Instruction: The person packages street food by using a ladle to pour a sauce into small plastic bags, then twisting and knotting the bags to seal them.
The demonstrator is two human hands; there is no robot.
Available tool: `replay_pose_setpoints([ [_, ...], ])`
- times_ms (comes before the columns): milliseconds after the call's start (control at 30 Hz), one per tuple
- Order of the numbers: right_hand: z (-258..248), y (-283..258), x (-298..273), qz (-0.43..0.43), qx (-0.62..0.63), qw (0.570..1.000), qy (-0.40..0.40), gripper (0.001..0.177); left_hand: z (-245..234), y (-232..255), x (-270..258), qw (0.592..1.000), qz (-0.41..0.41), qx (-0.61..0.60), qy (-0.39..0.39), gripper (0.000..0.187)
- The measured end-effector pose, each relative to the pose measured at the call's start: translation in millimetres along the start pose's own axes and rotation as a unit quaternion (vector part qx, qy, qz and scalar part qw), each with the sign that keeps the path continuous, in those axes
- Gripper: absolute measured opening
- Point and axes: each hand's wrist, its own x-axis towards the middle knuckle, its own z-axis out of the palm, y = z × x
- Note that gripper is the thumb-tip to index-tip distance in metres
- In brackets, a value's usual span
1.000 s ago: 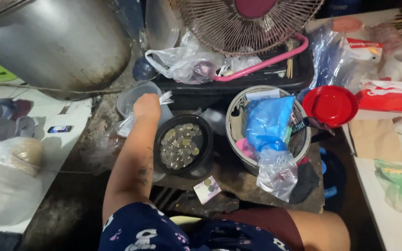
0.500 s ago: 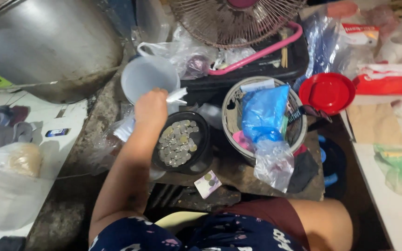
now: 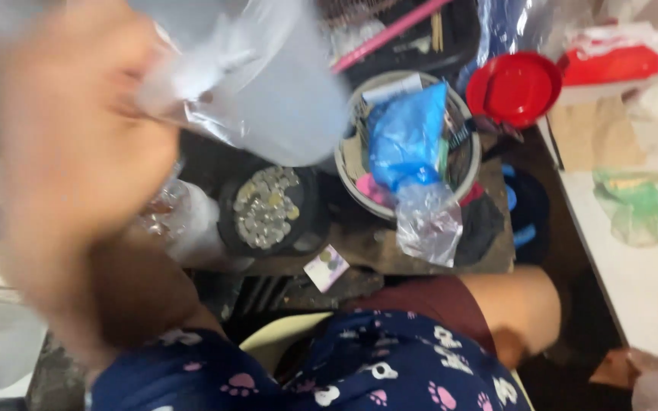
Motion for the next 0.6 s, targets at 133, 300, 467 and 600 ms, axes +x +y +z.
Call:
replay_pose_setpoints([
  [133, 28, -36, 0, -0.011, 0.028, 0.998, 0.053, 0.022, -11, 84, 47, 0.957, 0.226, -0.180, 0.011, 0.021],
  [300, 46, -144, 19, -0.085, 0.051, 0.982, 0.159, 0.023, 15, 227, 125, 0.832, 0.431, -0.343, 0.061, 0.027],
  [467, 66, -176, -9, -0.215, -0.340, 0.900, 0.165, 0.020, 118, 382, 156, 0.795, 0.486, -0.364, -0.017, 0.033],
  [600, 63, -199, -21, -0.229, -0.427, 0.856, 0.182, 0.015, 177, 457, 161, 0.791, 0.488, -0.363, -0.061, 0.031],
])
